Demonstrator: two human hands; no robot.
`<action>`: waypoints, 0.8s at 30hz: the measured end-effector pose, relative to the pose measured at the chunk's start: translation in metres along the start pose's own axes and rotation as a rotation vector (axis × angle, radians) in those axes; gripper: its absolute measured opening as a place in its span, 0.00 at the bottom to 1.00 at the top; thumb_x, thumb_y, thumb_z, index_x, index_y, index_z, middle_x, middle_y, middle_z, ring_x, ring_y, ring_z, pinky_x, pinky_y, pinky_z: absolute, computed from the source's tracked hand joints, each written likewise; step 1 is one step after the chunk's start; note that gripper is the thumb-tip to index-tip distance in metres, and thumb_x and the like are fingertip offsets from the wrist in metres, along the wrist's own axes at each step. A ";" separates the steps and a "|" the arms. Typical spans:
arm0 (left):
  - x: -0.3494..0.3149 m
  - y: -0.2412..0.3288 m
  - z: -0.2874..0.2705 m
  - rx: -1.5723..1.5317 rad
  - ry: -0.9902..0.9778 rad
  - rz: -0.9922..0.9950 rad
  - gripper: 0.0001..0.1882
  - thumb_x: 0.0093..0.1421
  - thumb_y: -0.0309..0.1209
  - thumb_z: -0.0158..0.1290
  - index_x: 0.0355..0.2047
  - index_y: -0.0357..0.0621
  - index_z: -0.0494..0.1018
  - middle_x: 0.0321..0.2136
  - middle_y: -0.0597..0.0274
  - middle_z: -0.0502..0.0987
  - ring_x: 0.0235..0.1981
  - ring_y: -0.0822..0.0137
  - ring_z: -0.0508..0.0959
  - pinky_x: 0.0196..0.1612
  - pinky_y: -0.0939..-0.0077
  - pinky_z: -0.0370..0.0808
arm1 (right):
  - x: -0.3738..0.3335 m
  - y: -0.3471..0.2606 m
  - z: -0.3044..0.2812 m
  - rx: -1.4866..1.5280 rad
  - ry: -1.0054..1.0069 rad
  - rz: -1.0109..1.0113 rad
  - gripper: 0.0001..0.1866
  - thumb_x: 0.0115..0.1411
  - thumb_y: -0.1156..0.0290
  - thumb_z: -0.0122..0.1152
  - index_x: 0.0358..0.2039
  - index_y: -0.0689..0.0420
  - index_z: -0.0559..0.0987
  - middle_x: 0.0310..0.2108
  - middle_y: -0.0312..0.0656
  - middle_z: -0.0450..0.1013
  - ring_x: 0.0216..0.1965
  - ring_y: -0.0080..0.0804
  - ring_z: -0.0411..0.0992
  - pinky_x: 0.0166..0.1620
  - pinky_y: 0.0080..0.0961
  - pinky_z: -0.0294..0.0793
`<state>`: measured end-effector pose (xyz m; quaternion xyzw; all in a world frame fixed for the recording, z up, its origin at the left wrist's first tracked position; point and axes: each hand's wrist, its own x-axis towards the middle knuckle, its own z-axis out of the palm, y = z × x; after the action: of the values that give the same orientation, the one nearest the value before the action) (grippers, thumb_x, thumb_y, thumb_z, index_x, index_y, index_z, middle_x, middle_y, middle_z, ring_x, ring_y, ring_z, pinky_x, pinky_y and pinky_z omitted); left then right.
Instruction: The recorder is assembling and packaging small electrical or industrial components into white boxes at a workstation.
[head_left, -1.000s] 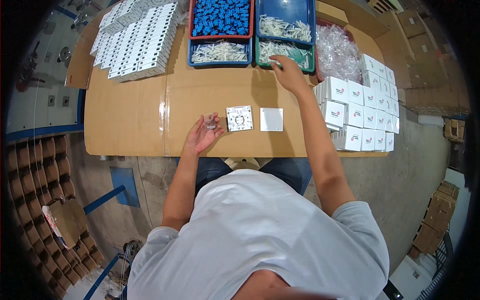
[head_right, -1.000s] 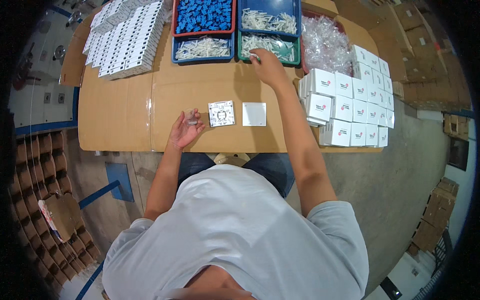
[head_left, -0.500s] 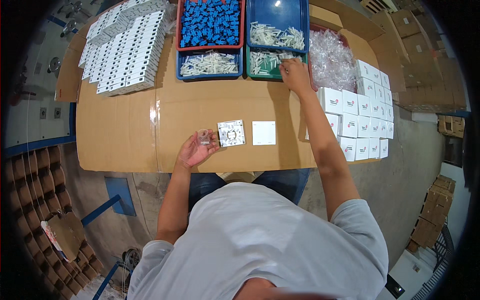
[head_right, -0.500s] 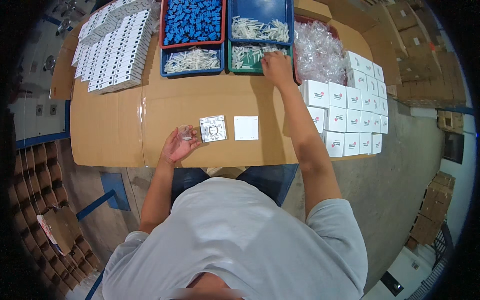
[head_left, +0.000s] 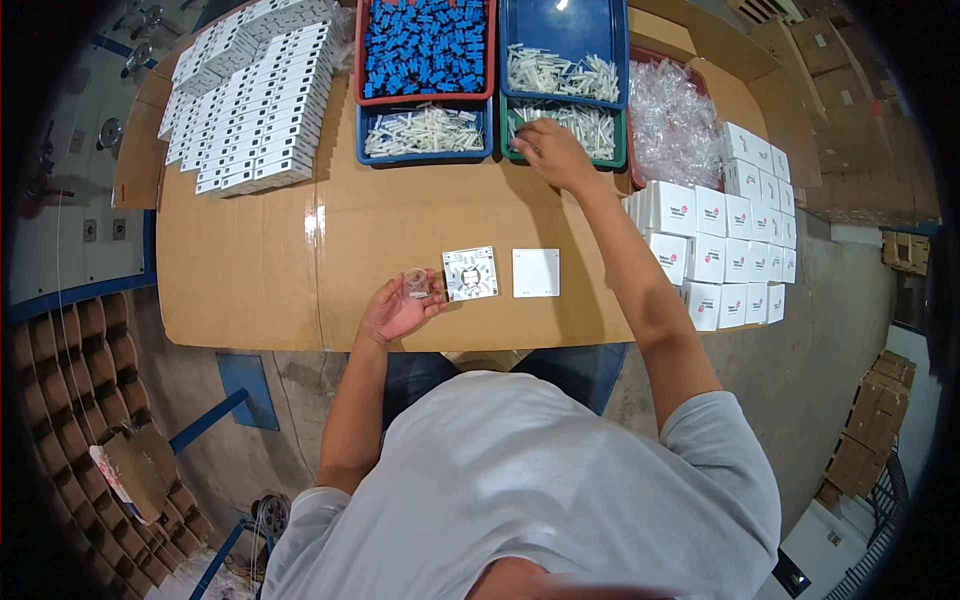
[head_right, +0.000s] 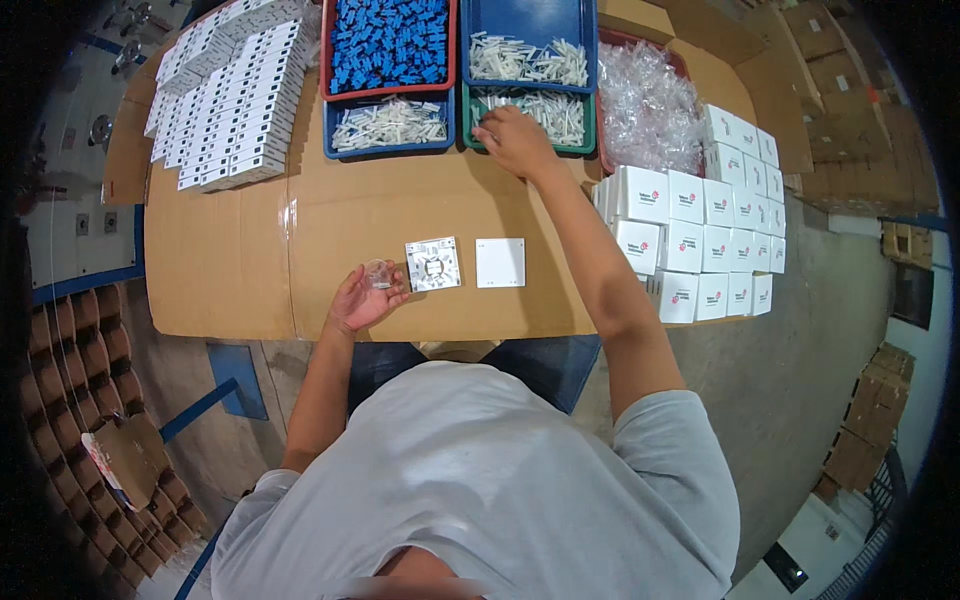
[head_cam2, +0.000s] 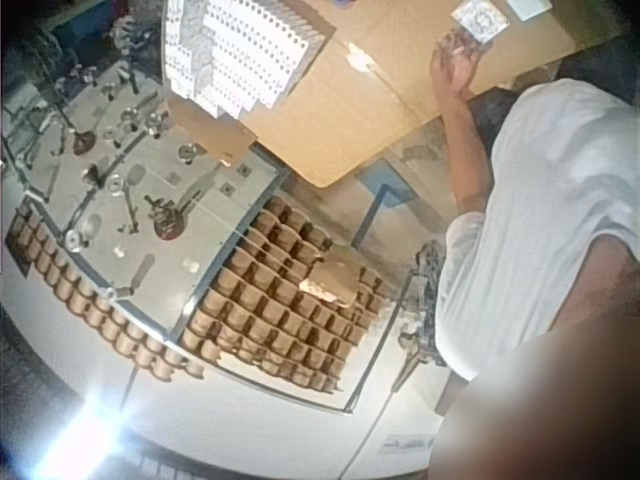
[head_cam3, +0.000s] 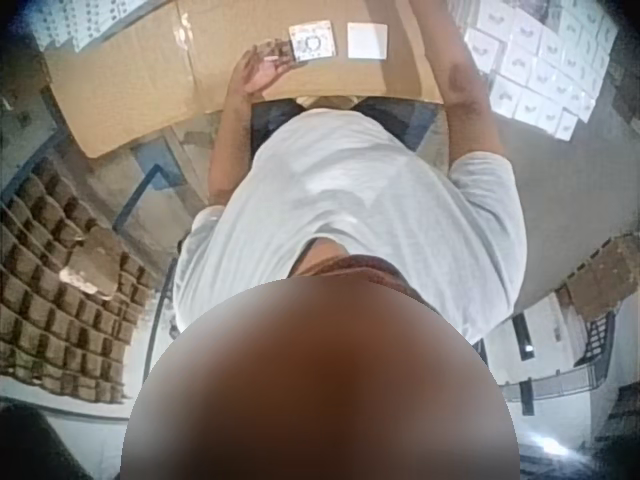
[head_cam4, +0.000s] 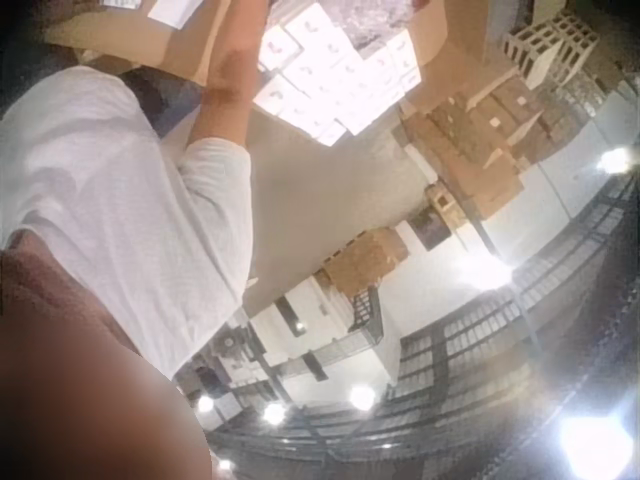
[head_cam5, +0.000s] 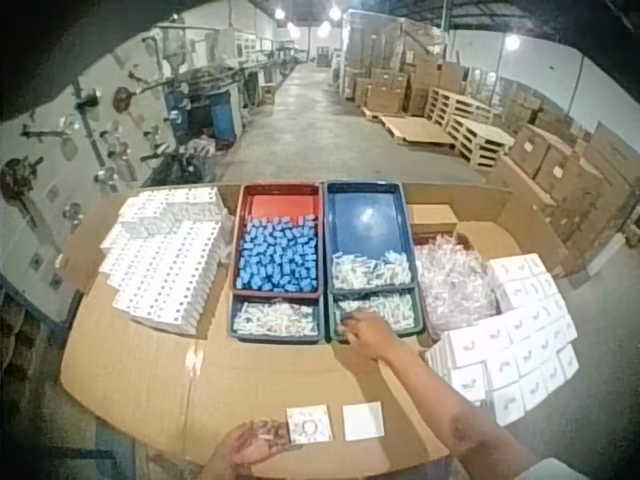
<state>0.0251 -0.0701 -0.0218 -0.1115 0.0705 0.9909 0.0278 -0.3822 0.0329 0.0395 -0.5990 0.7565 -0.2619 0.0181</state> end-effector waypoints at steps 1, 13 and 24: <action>0.000 0.000 -0.001 -0.010 -0.008 -0.004 0.29 0.68 0.49 0.55 0.59 0.39 0.72 0.54 0.52 0.75 0.52 0.56 0.76 0.64 0.52 0.69 | -0.006 0.004 -0.004 -0.001 -0.001 -0.001 0.11 0.64 0.69 0.59 0.39 0.61 0.85 0.42 0.48 0.79 0.46 0.52 0.75 0.50 0.43 0.77; 0.004 0.002 0.005 0.005 -0.008 -0.027 0.31 0.67 0.50 0.56 0.60 0.38 0.70 0.53 0.52 0.76 0.51 0.57 0.76 0.64 0.54 0.69 | -0.012 0.035 -0.028 -0.108 0.030 0.340 0.08 0.57 0.75 0.61 0.36 0.55 0.85 0.38 0.47 0.79 0.45 0.50 0.76 0.49 0.44 0.78; 0.006 0.001 0.001 0.020 -0.006 -0.052 0.32 0.67 0.51 0.56 0.61 0.40 0.69 0.53 0.53 0.75 0.51 0.57 0.77 0.66 0.52 0.68 | -0.005 0.028 -0.001 -0.318 0.025 0.615 0.14 0.52 0.68 0.70 0.40 0.56 0.85 0.41 0.55 0.78 0.46 0.53 0.79 0.48 0.48 0.78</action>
<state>0.0190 -0.0708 -0.0216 -0.1102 0.0774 0.9894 0.0547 -0.4060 0.0419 0.0269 -0.3352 0.9330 -0.1305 -0.0067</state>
